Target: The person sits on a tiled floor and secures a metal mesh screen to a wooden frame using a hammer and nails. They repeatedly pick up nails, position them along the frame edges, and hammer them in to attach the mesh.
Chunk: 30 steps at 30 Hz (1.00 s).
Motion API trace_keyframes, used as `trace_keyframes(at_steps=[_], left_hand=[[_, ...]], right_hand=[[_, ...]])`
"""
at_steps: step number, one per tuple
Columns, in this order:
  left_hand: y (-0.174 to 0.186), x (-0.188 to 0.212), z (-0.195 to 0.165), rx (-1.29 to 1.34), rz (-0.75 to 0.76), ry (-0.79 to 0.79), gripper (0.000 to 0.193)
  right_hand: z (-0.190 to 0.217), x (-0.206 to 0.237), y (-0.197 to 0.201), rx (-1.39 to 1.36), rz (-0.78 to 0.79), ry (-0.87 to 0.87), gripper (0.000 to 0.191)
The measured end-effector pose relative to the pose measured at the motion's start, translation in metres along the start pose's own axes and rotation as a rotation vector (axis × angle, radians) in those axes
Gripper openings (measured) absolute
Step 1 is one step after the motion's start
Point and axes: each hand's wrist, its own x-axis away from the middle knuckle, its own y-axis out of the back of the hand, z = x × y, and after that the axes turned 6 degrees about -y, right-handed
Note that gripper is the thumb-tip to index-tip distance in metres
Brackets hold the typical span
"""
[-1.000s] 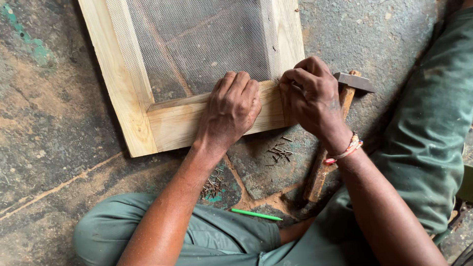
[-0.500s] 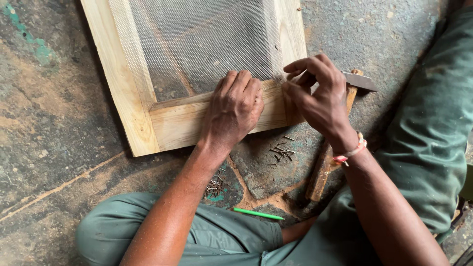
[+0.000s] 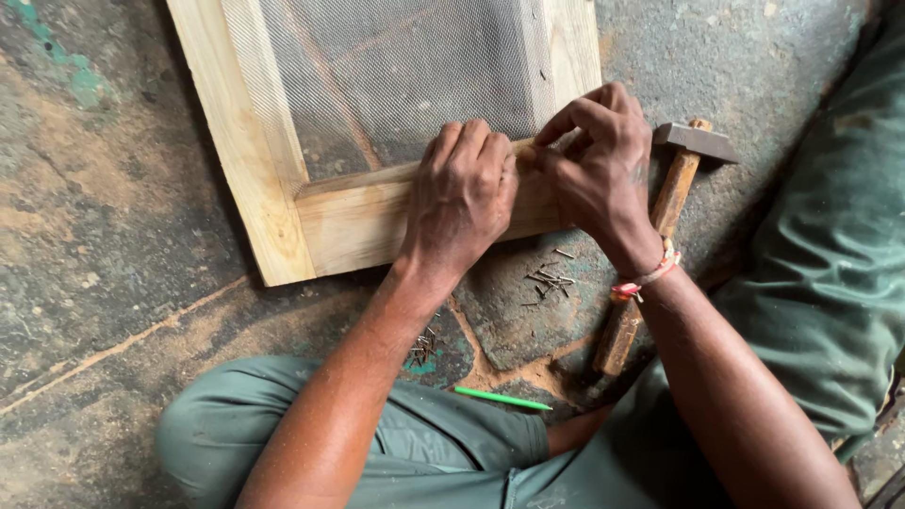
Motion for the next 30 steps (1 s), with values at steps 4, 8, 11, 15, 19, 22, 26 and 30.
trace_keyframes(at_steps=[4,8,11,15,19,22,26,30], left_hand=[[0.004,-0.002,0.006,0.06,-0.011,-0.042,0.009],[0.01,-0.002,0.014,0.239,0.076,0.021,0.018],[0.014,0.0,0.015,0.247,0.03,0.031,0.032],[0.017,0.002,0.012,0.262,0.002,0.047,0.033],[0.015,0.001,0.012,0.257,0.023,0.064,0.03],[0.013,0.0,0.014,0.269,0.041,0.101,0.028],[0.011,0.001,0.016,0.298,-0.028,0.103,0.031],[0.009,0.0,0.017,0.317,-0.059,0.09,0.029]], right_hand=[[0.005,-0.001,0.012,-0.239,0.133,-0.178,0.029],[0.002,0.0,0.012,-0.12,0.105,0.022,0.038],[-0.003,0.002,0.005,0.059,0.028,0.142,0.031],[-0.009,0.004,-0.002,0.026,0.02,0.116,0.038],[-0.005,0.005,-0.01,0.06,-0.005,0.018,0.043],[-0.002,0.004,-0.009,0.084,0.011,-0.019,0.044],[-0.003,0.005,-0.002,-0.022,0.049,0.137,0.038],[-0.003,0.006,-0.007,0.081,-0.012,0.196,0.043]])
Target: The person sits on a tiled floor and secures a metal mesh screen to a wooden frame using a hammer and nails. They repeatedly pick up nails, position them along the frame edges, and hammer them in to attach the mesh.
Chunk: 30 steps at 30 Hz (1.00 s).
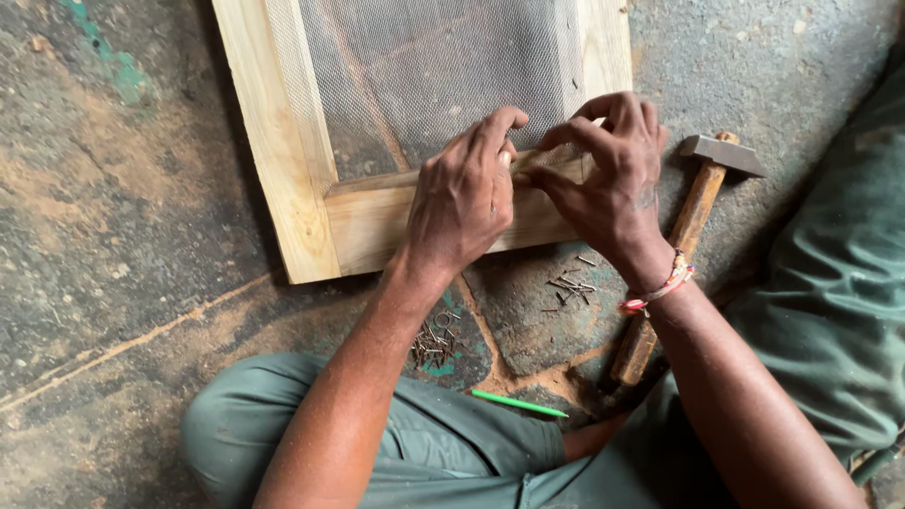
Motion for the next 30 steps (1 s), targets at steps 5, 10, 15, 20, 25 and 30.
trace_keyframes(at_steps=[5,10,15,20,25,30], left_hand=[[-0.001,-0.002,0.001,-0.032,-0.01,-0.019,0.03],[0.001,0.0,-0.003,0.002,0.001,0.022,0.029],[0.005,-0.004,-0.004,0.041,0.011,0.056,0.029],[0.02,0.002,0.0,0.021,0.025,0.067,0.037],[0.03,0.013,-0.001,-0.128,0.069,0.02,0.034],[0.03,0.011,-0.004,-0.092,0.08,0.051,0.03]], right_hand=[[-0.002,-0.002,-0.005,-0.007,-0.009,0.013,0.037],[0.003,-0.003,-0.006,0.014,0.026,-0.106,0.04],[0.011,-0.006,-0.008,0.008,0.033,-0.175,0.039],[0.009,-0.01,0.004,-0.144,0.1,-0.135,0.038],[0.016,-0.01,0.002,-0.04,0.071,-0.006,0.033],[0.024,-0.006,-0.001,-0.019,0.047,0.045,0.024]])
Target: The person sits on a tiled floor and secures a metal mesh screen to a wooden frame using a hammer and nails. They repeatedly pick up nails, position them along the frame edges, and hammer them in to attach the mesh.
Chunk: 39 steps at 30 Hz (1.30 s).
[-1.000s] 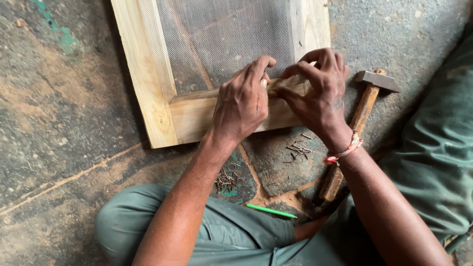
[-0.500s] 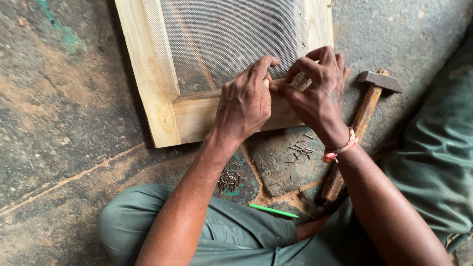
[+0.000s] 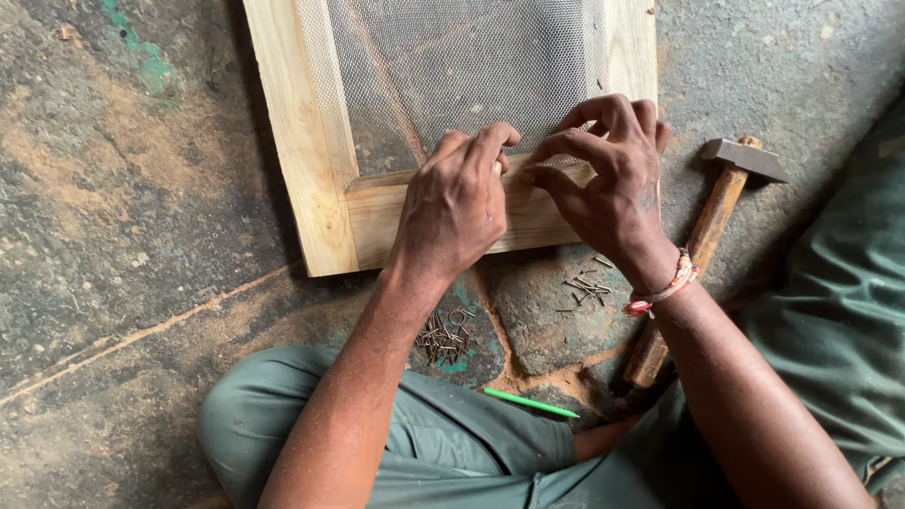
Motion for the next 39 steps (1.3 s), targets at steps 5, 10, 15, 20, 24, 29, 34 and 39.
trace_keyframes(at_steps=[5,10,15,20,24,29,34,39], left_hand=[[0.004,-0.004,-0.003,0.017,0.021,0.024,0.028],[0.008,-0.002,-0.011,-0.014,-0.011,-0.016,0.033],[0.011,-0.002,-0.014,-0.004,-0.017,-0.015,0.034],[0.009,-0.003,-0.012,0.048,0.071,0.085,0.034],[0.007,-0.001,-0.011,0.046,0.001,0.052,0.031],[0.004,0.001,-0.01,0.05,-0.016,0.083,0.029],[0.001,0.001,-0.005,0.088,0.0,0.13,0.027],[0.003,0.003,-0.002,0.156,-0.042,0.162,0.035]], right_hand=[[0.003,0.001,-0.005,-0.021,-0.025,-0.051,0.019],[0.005,0.001,-0.011,-0.02,-0.055,-0.074,0.018],[0.007,-0.002,-0.007,-0.022,-0.045,-0.056,0.02],[0.01,-0.006,0.002,-0.061,0.064,0.105,0.023],[0.014,-0.006,-0.002,-0.046,0.032,0.092,0.016],[0.018,-0.009,-0.006,-0.034,0.049,0.079,0.014],[0.024,-0.012,-0.003,-0.011,0.111,0.045,0.006],[0.028,-0.017,-0.004,0.003,0.138,-0.016,0.009]])
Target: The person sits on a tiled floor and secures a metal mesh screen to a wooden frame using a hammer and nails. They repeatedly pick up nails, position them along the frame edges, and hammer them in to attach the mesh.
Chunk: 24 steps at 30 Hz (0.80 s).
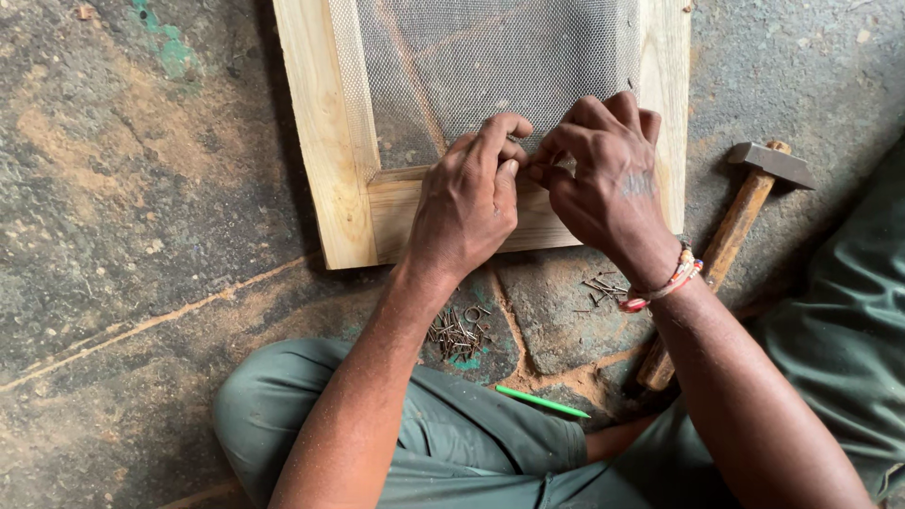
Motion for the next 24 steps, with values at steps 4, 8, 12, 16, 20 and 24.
trace_keyframes(at_steps=[4,8,12,16,20,24], left_hand=[[-0.001,0.003,-0.001,-0.034,0.009,0.002,0.036],[-0.005,0.003,0.003,-0.034,-0.012,-0.025,0.039],[-0.01,0.002,0.013,-0.003,-0.002,-0.031,0.036],[-0.005,0.003,0.014,0.068,-0.017,-0.031,0.028],[0.028,0.005,0.008,-0.306,-0.379,-0.014,0.025],[0.074,-0.001,0.015,-0.383,-0.361,0.426,0.057]], right_hand=[[0.0,-0.003,-0.003,-0.009,-0.006,-0.08,0.012],[-0.005,-0.002,0.004,-0.073,0.008,0.007,0.019],[-0.008,0.002,0.007,-0.061,-0.008,0.133,0.012],[-0.003,0.005,-0.003,0.044,-0.09,0.196,0.007],[0.001,0.007,-0.001,-0.018,-0.095,0.232,0.01],[0.003,0.004,0.002,-0.03,-0.06,0.236,0.009]])
